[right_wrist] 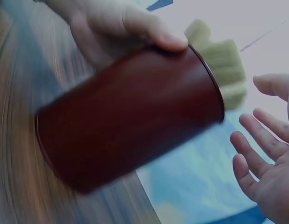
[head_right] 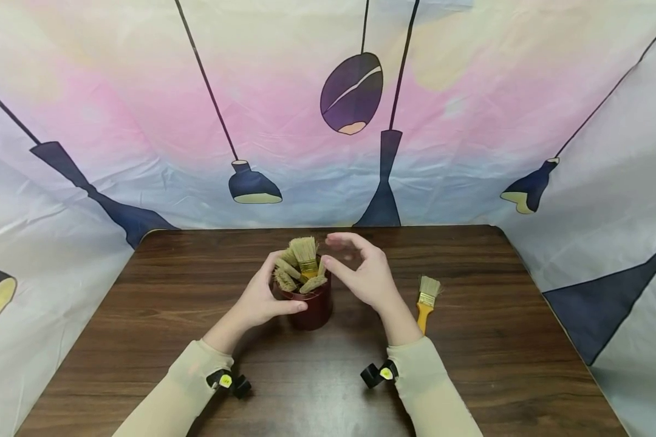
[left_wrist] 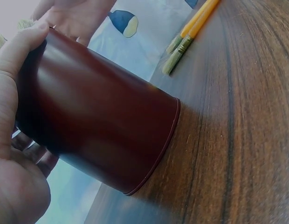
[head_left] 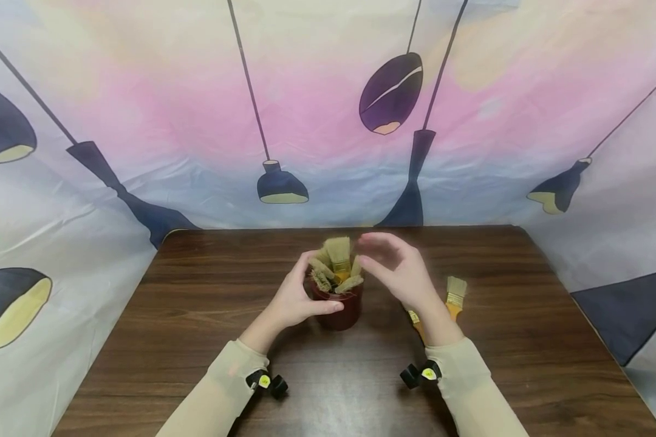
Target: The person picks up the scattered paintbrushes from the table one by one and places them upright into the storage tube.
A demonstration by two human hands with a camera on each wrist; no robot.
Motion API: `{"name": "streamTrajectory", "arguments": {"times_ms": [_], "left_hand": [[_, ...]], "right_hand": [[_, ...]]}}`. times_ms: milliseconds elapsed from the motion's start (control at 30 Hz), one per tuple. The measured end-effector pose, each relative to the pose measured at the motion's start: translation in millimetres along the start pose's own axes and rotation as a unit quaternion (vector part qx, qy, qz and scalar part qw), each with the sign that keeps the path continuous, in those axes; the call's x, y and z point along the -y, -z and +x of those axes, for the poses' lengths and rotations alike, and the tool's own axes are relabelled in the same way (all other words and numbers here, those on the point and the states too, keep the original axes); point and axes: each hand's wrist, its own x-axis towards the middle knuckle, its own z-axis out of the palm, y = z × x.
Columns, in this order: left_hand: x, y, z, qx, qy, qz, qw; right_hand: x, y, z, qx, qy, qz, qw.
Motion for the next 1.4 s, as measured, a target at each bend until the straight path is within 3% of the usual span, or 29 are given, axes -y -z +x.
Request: {"name": "streamTrajectory", "arguments": {"times_ms": [200, 367, 567, 700, 833, 1067, 1267, 1400], "left_hand": [[-0.5, 0.2, 0.1, -0.006, 0.010, 0.010, 0.9999], [-1.8, -0.8, 0.2, -0.003, 0.014, 0.008, 0.9999], [-3.0, 0.5, -0.8, -0.004, 0.014, 0.003, 0.9999], [-2.1, 1.0, -1.5, -0.003, 0.012, 0.001, 0.9999], [-1.5, 0.0, -1.0, 0.001, 0.010, 0.002, 0.9999], [-2.8, -2.8, 1.1, 0.009, 0.011, 0.001, 0.9999], [-3.3, -2.1, 0.6, 0.007, 0.014, -0.003, 0.9999], [0.0, -1.2, 0.0, 0.004, 0.013, -0.003, 0.9999]], "right_hand": [[-10.0, 29.7, -9.6, -0.020, -0.012, -0.013, 0.9996], [-22.1, 61.7, -25.3, -0.045, -0.028, -0.087, 0.9948], [-34.2, 97.0, -50.2, -0.070, -0.087, -0.203, 0.9728], [-41.9, 112.8, -67.6, -0.068, -0.100, -0.270, 0.9553], [-48.8, 120.9, -86.5, -0.067, -0.128, -0.317, 0.9375], [-54.7, 126.6, -111.9, -0.066, -0.234, -0.344, 0.9069], [-58.5, 124.1, -116.1, -0.029, -0.287, -0.337, 0.8961], [-63.7, 121.9, -115.1, -0.013, -0.293, -0.335, 0.8954]]}}
